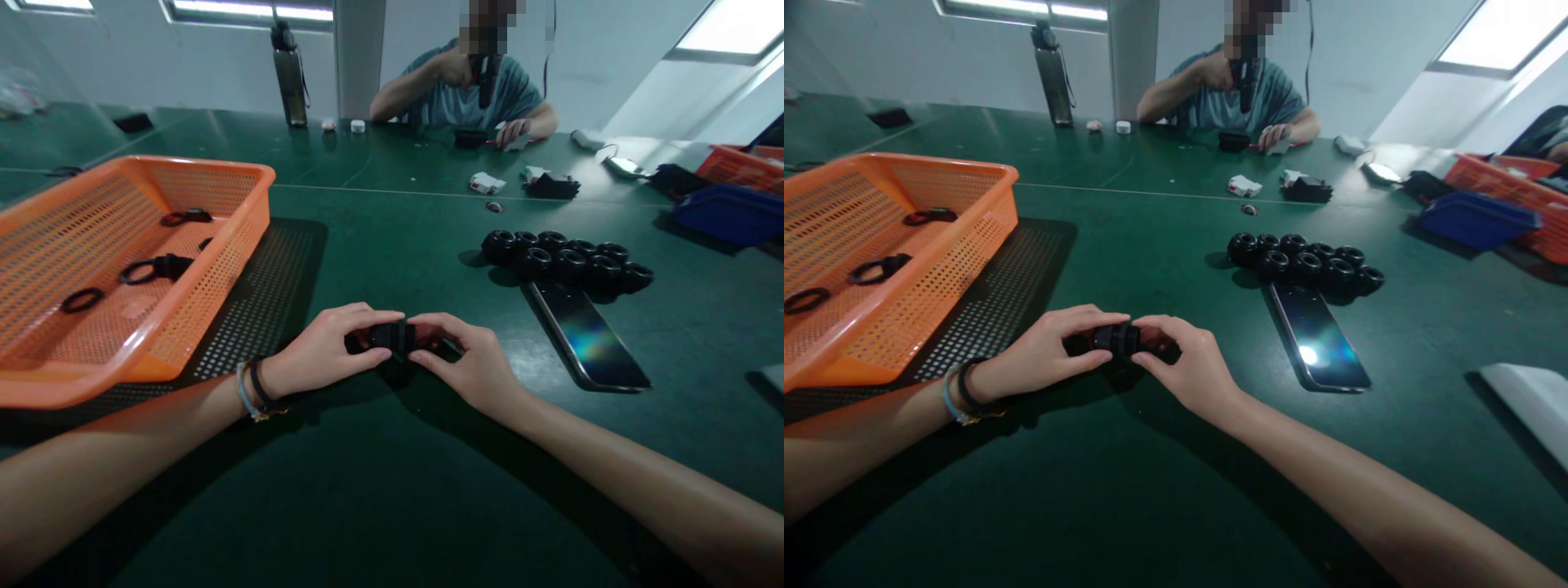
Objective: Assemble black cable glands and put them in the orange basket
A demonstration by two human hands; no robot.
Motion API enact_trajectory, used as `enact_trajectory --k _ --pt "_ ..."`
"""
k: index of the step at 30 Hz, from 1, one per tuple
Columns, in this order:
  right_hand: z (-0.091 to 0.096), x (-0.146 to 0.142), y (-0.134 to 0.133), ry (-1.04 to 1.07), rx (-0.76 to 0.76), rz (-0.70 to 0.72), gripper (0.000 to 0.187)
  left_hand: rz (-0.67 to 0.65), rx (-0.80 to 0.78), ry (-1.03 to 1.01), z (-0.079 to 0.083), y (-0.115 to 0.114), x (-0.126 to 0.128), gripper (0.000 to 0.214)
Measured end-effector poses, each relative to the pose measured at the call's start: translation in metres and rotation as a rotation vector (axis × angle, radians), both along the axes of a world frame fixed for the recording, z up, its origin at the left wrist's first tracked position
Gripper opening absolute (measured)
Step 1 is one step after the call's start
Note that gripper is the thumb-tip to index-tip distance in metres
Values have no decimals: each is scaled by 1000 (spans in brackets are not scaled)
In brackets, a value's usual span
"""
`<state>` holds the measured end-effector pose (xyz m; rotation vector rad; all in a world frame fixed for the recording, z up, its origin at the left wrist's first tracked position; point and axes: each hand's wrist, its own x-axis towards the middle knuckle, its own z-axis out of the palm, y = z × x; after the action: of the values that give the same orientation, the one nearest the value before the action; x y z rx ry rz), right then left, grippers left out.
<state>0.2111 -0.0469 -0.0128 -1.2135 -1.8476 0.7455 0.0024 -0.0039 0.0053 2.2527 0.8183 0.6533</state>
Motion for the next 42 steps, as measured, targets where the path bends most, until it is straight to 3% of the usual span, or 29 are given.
enact_trajectory --k 8,16,30,42 --pt "0 1 0 -22 12 -28 27 37 -74 -45 -3 -2 -1 49" --pt "0 1 1 -7 -4 -19 27 27 -61 -78 -3 -1 0 31" --pt "4 1 0 -81 118 -42 29 20 -66 -62 -1 -1 0 31" --pt "5 3 -1 -82 48 -52 25 19 -56 -35 -1 -1 -1 32"
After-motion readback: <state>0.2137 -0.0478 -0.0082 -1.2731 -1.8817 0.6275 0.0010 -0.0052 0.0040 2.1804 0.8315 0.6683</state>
